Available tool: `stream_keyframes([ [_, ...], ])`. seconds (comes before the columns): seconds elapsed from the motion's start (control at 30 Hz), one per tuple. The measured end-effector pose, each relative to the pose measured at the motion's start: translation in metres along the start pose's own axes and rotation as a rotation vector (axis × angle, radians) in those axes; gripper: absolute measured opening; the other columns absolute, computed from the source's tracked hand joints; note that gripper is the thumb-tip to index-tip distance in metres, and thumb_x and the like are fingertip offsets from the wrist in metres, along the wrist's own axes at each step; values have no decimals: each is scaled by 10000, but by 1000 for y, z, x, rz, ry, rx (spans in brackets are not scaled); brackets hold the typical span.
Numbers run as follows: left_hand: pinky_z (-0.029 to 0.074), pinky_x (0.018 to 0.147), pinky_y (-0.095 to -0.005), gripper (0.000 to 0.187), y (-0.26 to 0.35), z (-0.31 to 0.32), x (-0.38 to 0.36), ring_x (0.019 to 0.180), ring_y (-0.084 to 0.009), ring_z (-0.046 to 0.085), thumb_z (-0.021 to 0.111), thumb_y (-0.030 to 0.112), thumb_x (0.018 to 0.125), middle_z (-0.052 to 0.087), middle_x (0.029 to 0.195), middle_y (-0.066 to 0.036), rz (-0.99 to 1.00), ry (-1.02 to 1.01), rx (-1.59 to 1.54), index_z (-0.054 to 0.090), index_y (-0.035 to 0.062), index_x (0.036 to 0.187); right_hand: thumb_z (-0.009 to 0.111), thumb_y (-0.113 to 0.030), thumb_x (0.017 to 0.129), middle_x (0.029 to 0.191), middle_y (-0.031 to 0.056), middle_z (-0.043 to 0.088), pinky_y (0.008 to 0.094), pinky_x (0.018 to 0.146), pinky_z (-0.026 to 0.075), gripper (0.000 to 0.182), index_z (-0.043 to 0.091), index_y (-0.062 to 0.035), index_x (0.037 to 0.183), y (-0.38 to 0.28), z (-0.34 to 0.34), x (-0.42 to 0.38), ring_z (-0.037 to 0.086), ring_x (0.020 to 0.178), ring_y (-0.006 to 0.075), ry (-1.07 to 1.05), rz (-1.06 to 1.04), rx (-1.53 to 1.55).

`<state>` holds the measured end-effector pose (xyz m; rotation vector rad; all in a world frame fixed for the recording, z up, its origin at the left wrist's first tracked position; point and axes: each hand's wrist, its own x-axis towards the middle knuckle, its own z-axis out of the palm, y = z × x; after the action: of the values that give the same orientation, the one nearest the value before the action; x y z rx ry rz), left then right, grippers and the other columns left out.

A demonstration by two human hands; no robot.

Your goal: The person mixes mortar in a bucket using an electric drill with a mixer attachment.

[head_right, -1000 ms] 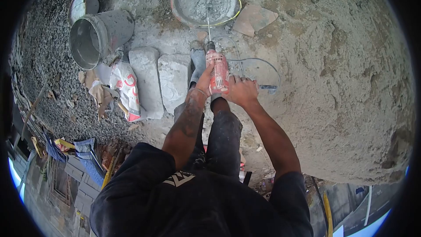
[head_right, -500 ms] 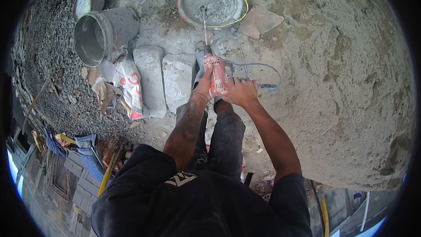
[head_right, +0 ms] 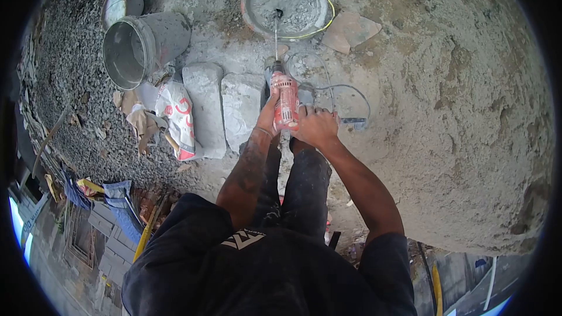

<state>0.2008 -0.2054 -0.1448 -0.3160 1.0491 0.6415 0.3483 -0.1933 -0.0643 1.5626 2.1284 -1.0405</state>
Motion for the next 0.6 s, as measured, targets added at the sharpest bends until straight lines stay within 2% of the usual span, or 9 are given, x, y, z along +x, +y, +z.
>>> stream_keyframes([
  [0.07,513,753,-348,461,0,-3,-8,882,-220,597,447,404,892,579,1013,-108,19,-25,-88,453,36,1170,664,-454,646,848,150,600,392,616,498,525,543,-4,889,-7,8,-2,626,700,305,7,-14,25],
  [0.13,510,761,-355,455,4,-3,-15,886,-221,596,444,396,896,580,1008,-114,11,39,-25,454,32,1169,662,-460,649,839,149,600,391,616,498,528,544,-5,889,-12,8,-4,625,700,309,11,-13,24],
  [0.2,531,670,-340,420,7,-10,-16,775,-207,622,499,370,879,607,911,-114,-7,40,-60,488,18,1109,660,-465,653,830,148,601,391,615,498,531,544,-5,889,-18,10,-4,625,700,312,10,-13,23],
  [0.23,531,670,-340,420,10,-12,-16,775,-207,622,499,370,879,607,911,-114,-1,39,-60,488,18,1109,661,-460,641,802,144,602,401,605,496,507,545,-19,863,-21,14,-1,622,677,316,48,5,50],
  [0.3,509,765,-358,457,11,-13,-17,890,-230,596,441,392,898,581,1003,-132,12,28,-31,454,23,1168,661,-455,629,775,140,603,411,594,494,484,545,-33,836,-24,16,2,620,654,320,85,25,76],
  [0.43,506,774,-361,456,21,-16,-13,898,-236,595,444,388,897,579,1010,-138,-35,29,53,453,22,1169,660,-455,628,769,142,605,422,587,495,474,548,-35,818,-27,11,5,620,641,327,113,26,64],
  [0.5,504,783,-362,459,19,-18,-13,902,-234,595,444,389,897,579,1016,-137,8,-57,-54,452,20,1169,660,-455,626,782,144,608,423,587,495,473,549,-36,816,-32,5,7,620,644,328,102,54,73],
  [0.6,502,787,-363,463,18,-17,-17,902,-230,596,443,390,897,580,1019,-135,42,2,-21,449,17,1171,659,-448,626,784,150,616,423,582,495,472,550,-34,825,-36,2,7,623,641,326,79,82,41],
])
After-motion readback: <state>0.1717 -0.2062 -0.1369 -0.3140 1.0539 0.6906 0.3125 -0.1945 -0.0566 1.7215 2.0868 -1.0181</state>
